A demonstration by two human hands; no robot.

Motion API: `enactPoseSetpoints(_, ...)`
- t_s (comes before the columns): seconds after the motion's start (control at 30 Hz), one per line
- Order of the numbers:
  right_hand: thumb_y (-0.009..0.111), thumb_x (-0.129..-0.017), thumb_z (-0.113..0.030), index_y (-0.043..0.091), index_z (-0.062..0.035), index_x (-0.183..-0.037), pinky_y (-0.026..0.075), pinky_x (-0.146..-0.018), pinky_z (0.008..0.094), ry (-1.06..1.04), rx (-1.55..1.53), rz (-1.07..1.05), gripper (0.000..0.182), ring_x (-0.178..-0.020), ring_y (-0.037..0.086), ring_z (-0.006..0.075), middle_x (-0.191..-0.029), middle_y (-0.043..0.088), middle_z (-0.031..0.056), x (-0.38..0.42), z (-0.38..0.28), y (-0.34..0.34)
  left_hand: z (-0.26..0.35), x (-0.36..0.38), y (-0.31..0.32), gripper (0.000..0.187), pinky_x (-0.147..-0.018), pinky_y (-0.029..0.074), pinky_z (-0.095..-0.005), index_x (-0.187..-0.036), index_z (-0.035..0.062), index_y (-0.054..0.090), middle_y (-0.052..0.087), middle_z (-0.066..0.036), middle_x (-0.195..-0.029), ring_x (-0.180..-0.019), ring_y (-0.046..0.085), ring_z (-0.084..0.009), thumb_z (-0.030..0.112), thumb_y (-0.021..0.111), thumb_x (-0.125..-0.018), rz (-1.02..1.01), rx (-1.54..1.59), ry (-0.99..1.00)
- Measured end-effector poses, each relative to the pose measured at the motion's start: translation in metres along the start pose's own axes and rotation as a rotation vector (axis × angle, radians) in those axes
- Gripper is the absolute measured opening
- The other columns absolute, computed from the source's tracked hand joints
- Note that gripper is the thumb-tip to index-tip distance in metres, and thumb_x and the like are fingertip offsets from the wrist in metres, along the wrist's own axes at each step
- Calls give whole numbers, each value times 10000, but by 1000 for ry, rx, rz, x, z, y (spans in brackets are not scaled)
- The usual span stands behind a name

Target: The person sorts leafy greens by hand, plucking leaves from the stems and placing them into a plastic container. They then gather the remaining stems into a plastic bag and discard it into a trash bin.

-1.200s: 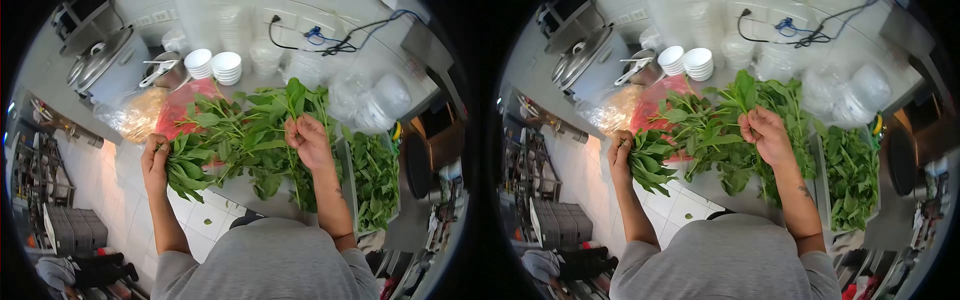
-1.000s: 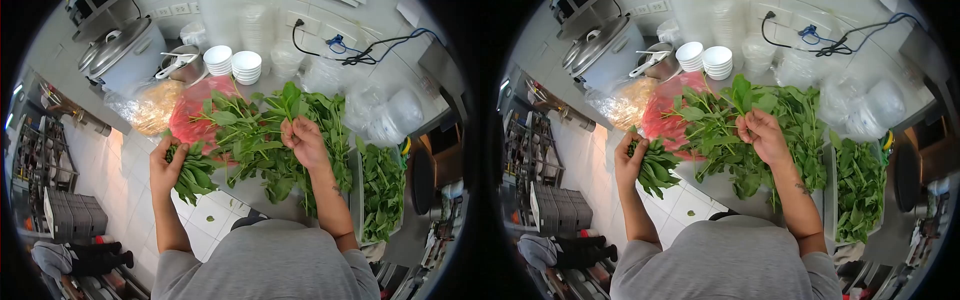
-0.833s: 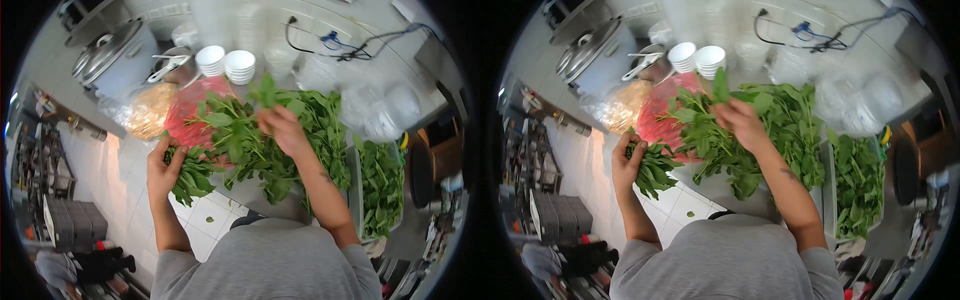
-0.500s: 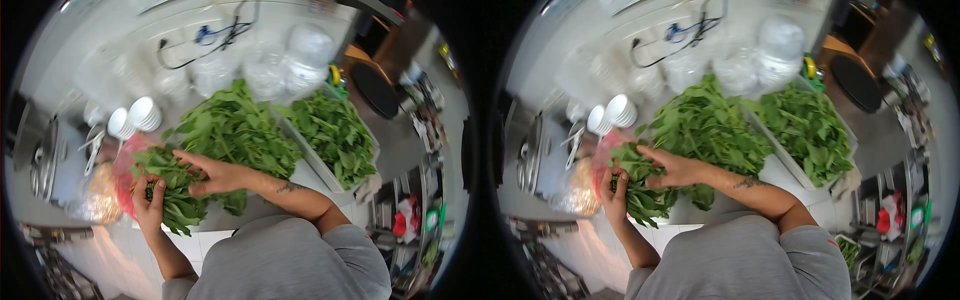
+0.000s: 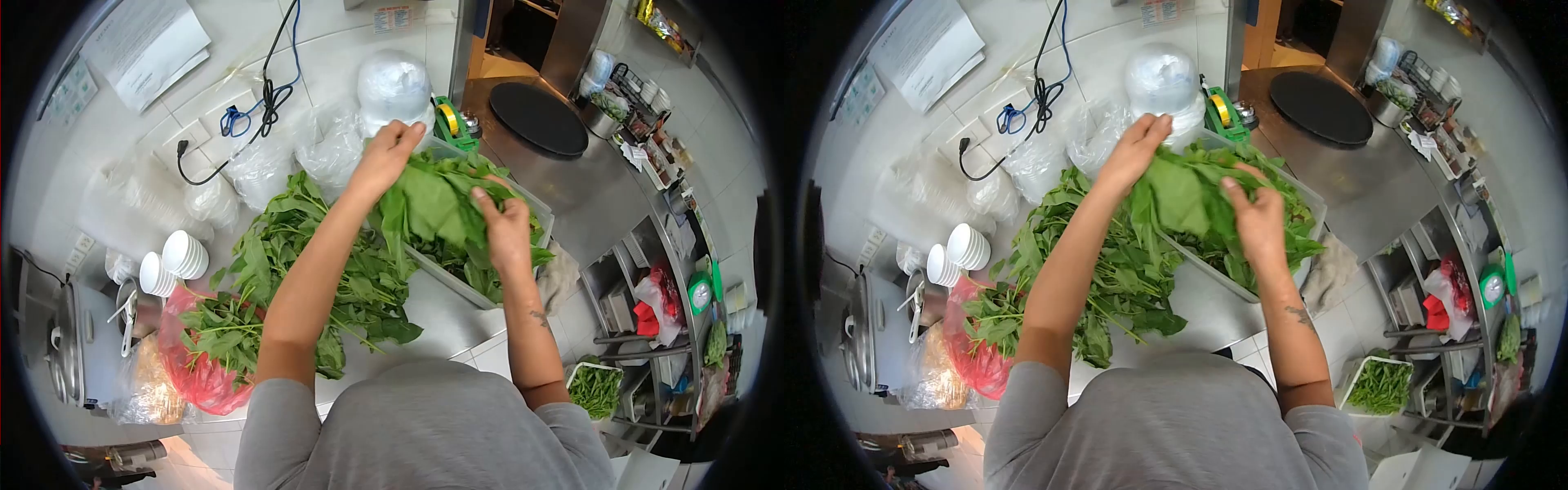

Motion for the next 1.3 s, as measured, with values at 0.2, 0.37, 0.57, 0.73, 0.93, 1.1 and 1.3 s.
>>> enactPoseSetpoints(0.2, 681, -840, -166, 604, 22, -1124, 453, -855, 348, -24, 775, 32, 349, -936, 583, 281, -1081, 591, 178, -2, 24, -70, -37, -52, 46, 641, -960, 395, -437, -1209, 70, 554, 508, -192, -1195, -1099, 530, -362, 616, 361, -933, -166, -340, -33)
enactPoseSetpoints(0.37, 705, -776, -192, 539, -73, -1262, 402, -959, 414, -263, 822, 117, 527, -1161, 464, 380, -1273, 462, 184, 2, 24, -81, -29, -17, 14, 458, -959, 428, -424, -1239, 102, 546, 477, -180, -1276, -1155, 518, -376, 372, 613, -876, -204, -486, -65)
enactPoseSetpoints(0.57, 691, -775, -313, 543, -216, -1288, 270, -1047, 533, -556, 1040, -228, 542, -1286, 372, 382, -1371, 439, 154, -20, 15, -44, -70, -15, 51, 491, -932, 450, -385, -1271, 72, 513, 596, -253, -1133, -1072, 573, -373, 0, 538, -786, -266, -407, 273)
enactPoseSetpoints(0.73, 632, -784, -206, 599, -99, -1192, 343, -1003, 500, -252, 1138, -296, 423, -1217, 449, 395, -1231, 562, 174, -63, 73, -56, -38, -46, 57, 293, -857, 465, -449, -1006, 33, 583, 617, -234, -1003, -962, 592, -387, -64, 486, -747, -182, -415, 109)
enactPoseSetpoints(0.93, 560, -766, -84, 576, 8, -1139, 411, -936, 466, -96, 887, -174, 384, -1069, 523, 453, -1100, 593, 260, -63, 86, -76, -151, -39, 97, 284, -833, 497, -457, -1006, 63, 643, 606, -215, -1016, -938, 614, -381, -33, 556, -753, -304, -840, 269)
enactPoseSetpoints(1.1, 547, -745, -51, 552, 12, -1119, 417, -907, 463, -323, 903, -239, 379, -1038, 529, 431, -1074, 578, 241, -65, 94, -84, -90, -35, 64, 378, -875, 483, -451, -1176, 107, 607, 594, -224, -1143, -1019, 595, -390, 97, 532, -806, -477, -677, -109)
enactPoseSetpoints(1.3, 612, -688, -57, 526, -39, -1130, 389, -919, 438, -302, 745, -237, 451, -1073, 507, 386, -1123, 546, 183, -62, 63, -69, -32, -11, 48, 372, -932, 433, -476, -1184, 150, 609, 548, -152, -1232, -1087, 569, -352, 155, 552, -816, -178, -727, 97)
Point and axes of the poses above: each hand's wrist, its own x-axis away from the middle knuckle, its own y-axis out of the palm, z = x × y, the point moved 2 cm from there along -x, towards the middle knuckle
